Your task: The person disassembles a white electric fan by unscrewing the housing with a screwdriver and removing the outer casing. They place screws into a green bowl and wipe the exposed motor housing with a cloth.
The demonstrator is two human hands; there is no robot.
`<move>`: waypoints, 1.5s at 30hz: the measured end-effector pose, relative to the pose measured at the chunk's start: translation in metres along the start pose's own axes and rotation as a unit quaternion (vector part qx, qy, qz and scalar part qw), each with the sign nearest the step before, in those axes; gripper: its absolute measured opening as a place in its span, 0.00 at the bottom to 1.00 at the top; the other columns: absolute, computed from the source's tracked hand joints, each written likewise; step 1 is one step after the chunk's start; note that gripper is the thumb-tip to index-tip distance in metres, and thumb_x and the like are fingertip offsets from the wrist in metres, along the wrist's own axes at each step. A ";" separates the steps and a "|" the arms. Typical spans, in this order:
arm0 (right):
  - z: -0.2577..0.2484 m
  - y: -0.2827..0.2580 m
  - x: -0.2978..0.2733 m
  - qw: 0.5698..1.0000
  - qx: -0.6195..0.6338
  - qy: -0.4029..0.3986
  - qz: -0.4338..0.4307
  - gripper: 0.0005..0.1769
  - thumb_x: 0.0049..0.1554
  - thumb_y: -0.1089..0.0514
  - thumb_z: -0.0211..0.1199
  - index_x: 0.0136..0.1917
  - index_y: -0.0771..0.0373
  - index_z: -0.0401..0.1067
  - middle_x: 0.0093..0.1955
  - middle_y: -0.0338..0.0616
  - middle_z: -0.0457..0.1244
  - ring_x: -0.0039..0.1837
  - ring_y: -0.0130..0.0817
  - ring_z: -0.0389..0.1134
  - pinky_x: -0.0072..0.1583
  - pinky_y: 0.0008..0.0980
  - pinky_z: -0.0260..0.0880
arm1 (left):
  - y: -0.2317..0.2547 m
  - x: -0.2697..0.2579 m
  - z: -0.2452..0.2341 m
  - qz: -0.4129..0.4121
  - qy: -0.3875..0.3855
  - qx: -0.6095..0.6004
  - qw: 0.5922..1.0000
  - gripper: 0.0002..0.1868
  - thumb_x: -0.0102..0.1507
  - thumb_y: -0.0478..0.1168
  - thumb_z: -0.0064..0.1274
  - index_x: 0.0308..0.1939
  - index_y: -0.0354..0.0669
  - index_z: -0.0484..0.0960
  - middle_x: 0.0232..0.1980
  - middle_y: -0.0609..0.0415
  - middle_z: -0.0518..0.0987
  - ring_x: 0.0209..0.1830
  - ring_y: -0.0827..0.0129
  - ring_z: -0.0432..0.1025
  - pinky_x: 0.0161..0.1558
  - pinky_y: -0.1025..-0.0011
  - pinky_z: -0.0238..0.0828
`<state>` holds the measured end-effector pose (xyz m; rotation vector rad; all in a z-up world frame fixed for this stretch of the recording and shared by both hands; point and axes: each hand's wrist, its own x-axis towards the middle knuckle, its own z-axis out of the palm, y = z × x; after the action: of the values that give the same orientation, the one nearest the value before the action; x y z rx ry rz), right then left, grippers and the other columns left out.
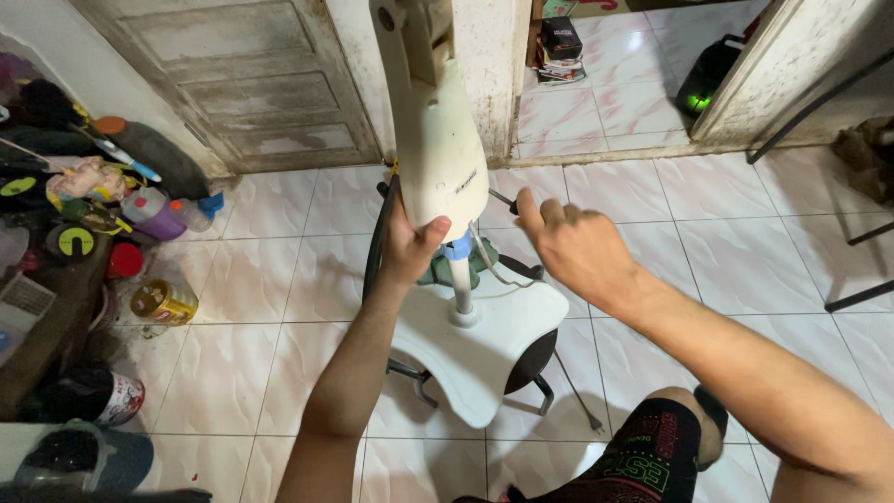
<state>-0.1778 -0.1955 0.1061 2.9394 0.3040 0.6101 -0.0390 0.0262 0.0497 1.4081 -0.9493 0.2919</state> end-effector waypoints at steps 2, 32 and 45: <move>-0.004 0.000 0.013 0.986 0.110 -0.081 0.094 0.17 0.69 0.46 0.53 0.56 0.62 0.66 0.36 0.49 0.68 0.39 0.52 0.70 0.40 0.49 0.68 | 0.004 0.002 -0.004 -0.045 -0.023 -0.019 0.999 0.37 0.65 0.55 0.58 0.69 0.33 0.67 0.63 0.46 0.75 0.63 0.62 0.71 0.66 0.64 0.68; -0.022 0.024 0.000 0.940 -0.177 0.158 -0.246 0.30 0.59 0.62 0.56 0.74 0.62 0.68 0.46 0.41 0.62 0.41 0.32 0.63 0.41 0.31 0.65 | -0.014 -0.014 0.006 -0.014 -0.003 -0.008 1.000 0.41 0.69 0.57 0.56 0.74 0.31 0.60 0.67 0.43 0.71 0.67 0.59 0.70 0.69 0.63 0.67; -0.017 0.033 0.007 0.971 -0.011 0.145 -0.189 0.23 0.64 0.50 0.50 0.68 0.60 0.69 0.36 0.38 0.58 0.32 0.32 0.57 0.33 0.30 0.58 | -0.014 -0.015 0.005 -0.013 0.005 -0.025 1.000 0.46 0.68 0.60 0.57 0.75 0.31 0.57 0.68 0.44 0.70 0.68 0.59 0.69 0.71 0.63 0.64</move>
<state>-0.1724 -0.2243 0.1295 2.6558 0.8537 0.9673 -0.0405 0.0242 0.0289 1.3720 -0.9231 0.2544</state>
